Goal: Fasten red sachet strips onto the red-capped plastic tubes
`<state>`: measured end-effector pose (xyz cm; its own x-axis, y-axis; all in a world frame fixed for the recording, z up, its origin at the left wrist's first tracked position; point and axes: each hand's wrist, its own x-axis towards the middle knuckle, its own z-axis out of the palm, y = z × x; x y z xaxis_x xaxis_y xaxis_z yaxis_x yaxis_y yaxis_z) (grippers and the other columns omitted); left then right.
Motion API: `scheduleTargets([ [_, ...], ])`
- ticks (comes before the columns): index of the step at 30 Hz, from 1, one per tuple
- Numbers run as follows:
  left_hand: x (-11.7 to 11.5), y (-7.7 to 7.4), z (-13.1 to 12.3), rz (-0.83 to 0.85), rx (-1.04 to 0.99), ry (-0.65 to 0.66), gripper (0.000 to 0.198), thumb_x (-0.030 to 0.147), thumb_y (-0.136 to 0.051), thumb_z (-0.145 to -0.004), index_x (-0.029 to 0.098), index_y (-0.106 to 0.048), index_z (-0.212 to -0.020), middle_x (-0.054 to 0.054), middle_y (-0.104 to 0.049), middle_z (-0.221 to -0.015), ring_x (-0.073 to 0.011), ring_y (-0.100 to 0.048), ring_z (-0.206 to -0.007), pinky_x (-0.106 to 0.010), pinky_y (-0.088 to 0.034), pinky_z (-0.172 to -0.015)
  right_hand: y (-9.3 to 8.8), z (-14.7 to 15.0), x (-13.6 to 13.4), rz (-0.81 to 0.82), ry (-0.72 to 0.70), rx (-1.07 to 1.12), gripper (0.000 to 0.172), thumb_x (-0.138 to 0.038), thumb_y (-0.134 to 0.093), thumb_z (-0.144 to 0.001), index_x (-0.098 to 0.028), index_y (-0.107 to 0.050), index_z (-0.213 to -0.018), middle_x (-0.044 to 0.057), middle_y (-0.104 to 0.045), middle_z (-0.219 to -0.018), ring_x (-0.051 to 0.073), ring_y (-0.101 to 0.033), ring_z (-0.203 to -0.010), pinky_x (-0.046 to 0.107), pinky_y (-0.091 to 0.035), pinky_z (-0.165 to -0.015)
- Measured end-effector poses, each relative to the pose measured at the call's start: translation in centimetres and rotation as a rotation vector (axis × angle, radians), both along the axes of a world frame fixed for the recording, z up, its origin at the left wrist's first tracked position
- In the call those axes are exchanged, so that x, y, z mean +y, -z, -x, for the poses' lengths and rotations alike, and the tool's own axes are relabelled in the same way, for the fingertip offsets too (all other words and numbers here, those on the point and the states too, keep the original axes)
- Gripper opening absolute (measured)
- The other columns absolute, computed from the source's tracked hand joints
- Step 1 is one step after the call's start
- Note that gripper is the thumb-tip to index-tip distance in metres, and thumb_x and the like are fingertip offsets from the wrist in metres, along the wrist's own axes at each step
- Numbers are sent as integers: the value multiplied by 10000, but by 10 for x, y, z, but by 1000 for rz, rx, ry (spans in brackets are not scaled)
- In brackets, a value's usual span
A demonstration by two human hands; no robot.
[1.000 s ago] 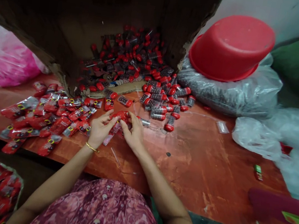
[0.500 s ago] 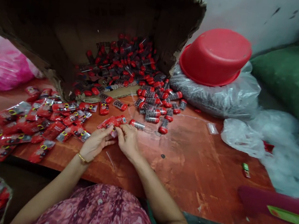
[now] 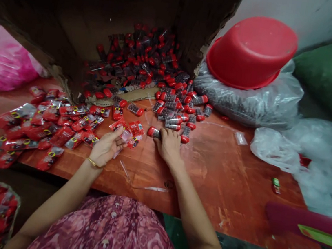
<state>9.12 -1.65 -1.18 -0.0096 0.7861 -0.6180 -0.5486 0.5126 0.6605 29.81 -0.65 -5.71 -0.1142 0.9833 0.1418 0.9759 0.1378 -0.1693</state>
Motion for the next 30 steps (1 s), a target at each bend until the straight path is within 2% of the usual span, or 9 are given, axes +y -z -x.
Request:
scheduleTargets([
  [3,-3,-1,-2,14,-1,8,303,316,-814,-563,154,-575,-655,42,-604,-534,-84,-587,-491,-179,-460,-469,4,-2,-14,-21,-5,140,347,-353,-482,-867,-115,-585,-1098,189,-644,-1067,309,-557,-961,408,-415,-774],
  [6,-7,-4,-4,18,1,18,321,328,-822,-547,162,-570,-654,46,-600,-528,-90,-599,-505,-181,-465,-478,-1,4,-33,-43,-60,476,359,-389,-431,-881,-134,-552,-1103,151,-657,-993,251,-590,-860,370,-449,-726],
  [8,-10,-6,-4,11,1,34,336,335,-830,-528,163,-566,-646,48,-600,-528,-82,-583,-487,-183,-463,-483,-8,11,-48,-32,-69,728,351,-407,-354,-909,-166,-546,-1075,91,-656,-872,198,-591,-742,323,-460,-655],
  [11,-15,-7,-6,-19,6,59,368,361,-841,-489,159,-578,-649,40,-618,-552,-71,-561,-479,-187,-462,-499,-20,25,-68,60,-65,1012,362,-420,-293,-926,-188,-561,-998,11,-591,-659,143,-538,-554,269,-435,-535],
  [13,-18,-8,-8,-43,15,80,387,381,-844,-470,151,-597,-659,27,-632,-572,-72,-563,-499,-188,-457,-512,-26,34,-75,149,-94,1130,353,-443,-336,-911,-186,-571,-968,-20,-550,-573,124,-498,-480,250,-413,-487],
  [17,-23,-9,-12,-81,68,114,398,408,-839,-453,132,-626,-646,17,-632,-570,-70,-549,-501,-183,-429,-508,-36,46,-75,253,-101,1215,360,-470,-402,-875,-167,-598,-882,-36,-525,-490,111,-479,-439,234,-398,-466],
  [23,-24,-9,-13,-186,124,109,350,384,-836,-456,134,-654,-620,10,-643,-573,-90,-547,-532,-206,-431,-555,-43,52,-67,443,35,1301,468,-549,-370,-847,-183,-526,-601,-35,-511,-415,68,-369,-304,198,-301,-335],
  [27,-21,-6,-14,-274,139,128,292,369,-811,-518,135,-647,-578,16,-620,-555,-86,-518,-533,-215,-417,-585,-44,52,-64,491,51,1289,482,-591,-431,-795,-182,-495,-548,-30,-531,-408,50,-354,-278,178,-285,-315],
  [30,-21,-5,-15,-278,150,137,276,357,-801,-544,137,-635,-554,27,-585,-514,-78,-485,-504,-212,-393,-560,-43,50,-62,588,24,1286,500,-597,-421,-788,-177,-496,-527,-25,-528,-396,49,-358,-265,175,-277,-302],
])
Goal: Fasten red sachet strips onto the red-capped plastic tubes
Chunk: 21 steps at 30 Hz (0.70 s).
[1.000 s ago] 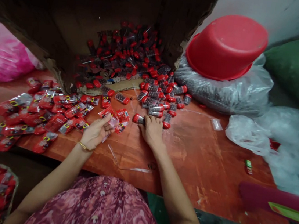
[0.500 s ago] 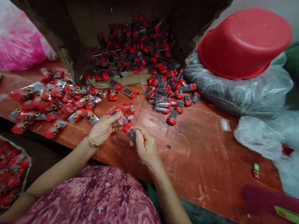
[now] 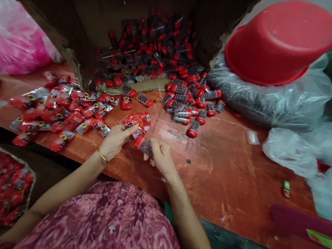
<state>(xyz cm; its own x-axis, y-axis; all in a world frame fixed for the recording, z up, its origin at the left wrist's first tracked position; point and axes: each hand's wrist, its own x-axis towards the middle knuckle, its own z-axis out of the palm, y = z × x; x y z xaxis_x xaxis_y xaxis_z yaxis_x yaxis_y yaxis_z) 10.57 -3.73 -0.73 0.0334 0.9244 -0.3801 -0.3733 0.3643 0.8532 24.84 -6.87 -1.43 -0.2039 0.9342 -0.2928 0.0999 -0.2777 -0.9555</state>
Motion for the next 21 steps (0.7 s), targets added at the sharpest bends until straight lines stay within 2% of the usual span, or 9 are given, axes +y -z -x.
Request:
scheduleTargets([
  [3,0,0,0,21,0,-15,279,350,-807,-536,135,-630,-540,31,-571,-493,-76,-475,-493,-211,-386,-551,0,-2,1,46,-48,-10,491,-599,-433,-773,-172,-518,-545,-27,-531,-398,51,-368,-262,172,-269,-294],
  [10,0,4,4,39,-34,-15,310,380,-809,-526,118,-672,-619,-5,-640,-586,-90,-530,-550,-218,-416,-598,-8,-2,-4,10,-19,-33,524,-609,-425,-777,-171,-503,-501,-16,-533,-394,43,-358,-264,169,-255,-295],
  [14,-2,7,5,29,-2,16,308,396,-799,-539,126,-663,-597,-6,-642,-591,-93,-528,-545,-220,-414,-583,-7,0,-4,-20,-2,-40,515,-600,-423,-788,-177,-497,-505,-18,-530,-392,49,-354,-268,175,-259,-298],
  [18,-3,11,4,-22,88,3,303,399,-790,-550,127,-662,-584,10,-614,-549,-91,-511,-535,-217,-405,-572,1,1,-3,-115,92,-10,494,-590,-397,-820,-175,-553,-600,-33,-517,-402,55,-343,-276,185,-269,-304],
  [21,-4,12,1,-23,59,-38,287,377,-789,-555,127,-659,-612,16,-615,-564,-94,-520,-554,-223,-421,-602,6,3,-4,-182,134,-19,484,-593,-385,-835,-175,-594,-710,-34,-530,-441,68,-373,-305,198,-296,-321],
])
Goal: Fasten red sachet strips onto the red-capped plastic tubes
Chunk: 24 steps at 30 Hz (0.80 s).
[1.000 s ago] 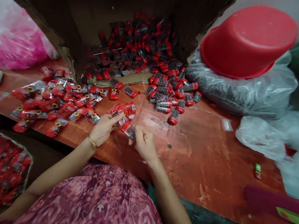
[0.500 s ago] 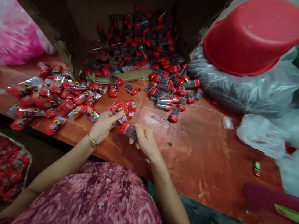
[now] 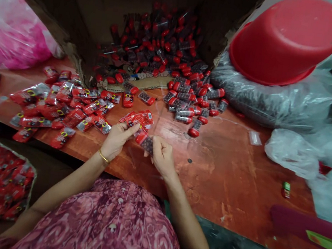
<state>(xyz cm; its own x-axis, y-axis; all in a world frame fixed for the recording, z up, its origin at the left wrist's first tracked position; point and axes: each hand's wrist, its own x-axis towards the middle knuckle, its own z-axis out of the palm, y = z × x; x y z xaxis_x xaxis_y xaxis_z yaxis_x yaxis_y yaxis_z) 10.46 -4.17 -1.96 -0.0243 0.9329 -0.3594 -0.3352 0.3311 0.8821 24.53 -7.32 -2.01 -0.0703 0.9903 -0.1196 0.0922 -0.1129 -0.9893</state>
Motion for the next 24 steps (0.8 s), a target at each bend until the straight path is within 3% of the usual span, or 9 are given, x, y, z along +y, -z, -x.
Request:
scheduleTargets([
  [4,-3,-2,-9,30,-136,-31,311,300,-830,-484,126,-641,-659,13,-644,-643,-84,-538,-585,-216,-427,-618,6,8,-3,-12,36,6,489,-605,-373,-839,-173,-597,-789,-38,-521,-453,78,-382,-317,211,-306,-333],
  [9,-8,-7,-20,95,-328,-98,382,250,-856,-420,138,-628,-704,26,-659,-657,-72,-558,-580,-199,-434,-604,17,23,-4,-80,229,48,428,-571,-321,-870,-199,-534,-859,-38,-506,-491,96,-410,-358,230,-316,-354],
  [15,-8,-9,-23,155,-356,-156,267,254,-814,-542,143,-626,-696,42,-636,-620,-47,-539,-526,-186,-419,-570,19,24,-1,-86,342,7,304,-530,-310,-882,-246,-419,-891,-39,-472,-541,117,-406,-371,263,-314,-358],
  [20,-7,-6,-23,147,-373,-215,269,216,-821,-519,143,-609,-668,34,-660,-658,-64,-599,-613,-203,-452,-668,12,20,4,-90,297,22,280,-520,-306,-887,-254,-390,-876,-52,-456,-525,115,-404,-367,256,-306,-353],
  [24,-9,-5,-24,190,-377,-233,306,170,-826,-482,142,-557,-624,34,-652,-623,-74,-597,-597,-210,-448,-644,15,26,4,-85,310,53,284,-528,-310,-878,-255,-389,-888,-52,-462,-530,121,-425,-376,251,-313,-357],
])
